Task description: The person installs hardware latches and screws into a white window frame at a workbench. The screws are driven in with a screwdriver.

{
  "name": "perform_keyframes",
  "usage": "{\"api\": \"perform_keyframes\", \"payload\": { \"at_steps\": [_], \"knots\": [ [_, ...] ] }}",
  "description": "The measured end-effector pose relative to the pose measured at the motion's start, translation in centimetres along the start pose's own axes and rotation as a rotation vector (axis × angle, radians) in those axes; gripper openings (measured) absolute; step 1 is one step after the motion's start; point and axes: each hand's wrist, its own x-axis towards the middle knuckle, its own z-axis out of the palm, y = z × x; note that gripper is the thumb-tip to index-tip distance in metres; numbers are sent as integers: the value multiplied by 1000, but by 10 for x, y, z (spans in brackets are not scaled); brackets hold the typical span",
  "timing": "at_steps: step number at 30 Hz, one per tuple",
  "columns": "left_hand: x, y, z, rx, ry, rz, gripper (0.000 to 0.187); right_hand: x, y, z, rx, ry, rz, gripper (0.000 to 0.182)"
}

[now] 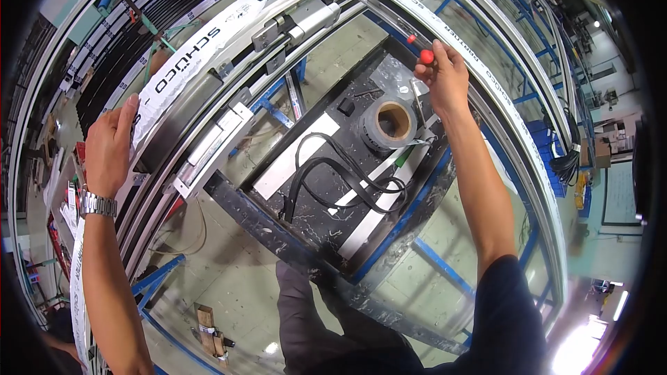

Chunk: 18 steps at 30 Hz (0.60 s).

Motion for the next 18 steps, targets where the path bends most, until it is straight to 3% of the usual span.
{"api": "perform_keyframes", "payload": {
  "at_steps": [5,8,12,18],
  "knots": [
    [-1,-1,1,-2,2,9,64,-17,-1,0,26,-102,-181,45],
    [-1,4,-3,22,-46,-20,65,-25,-1,0,-255,-140,-270,46],
    [-2,1,1,-13,21,18,67,-15,-2,-7,-354,-132,-54,36],
    [-2,2,0,-5,9,9,66,-15,5,-1,-149,-20,-38,34]
  ]
}}
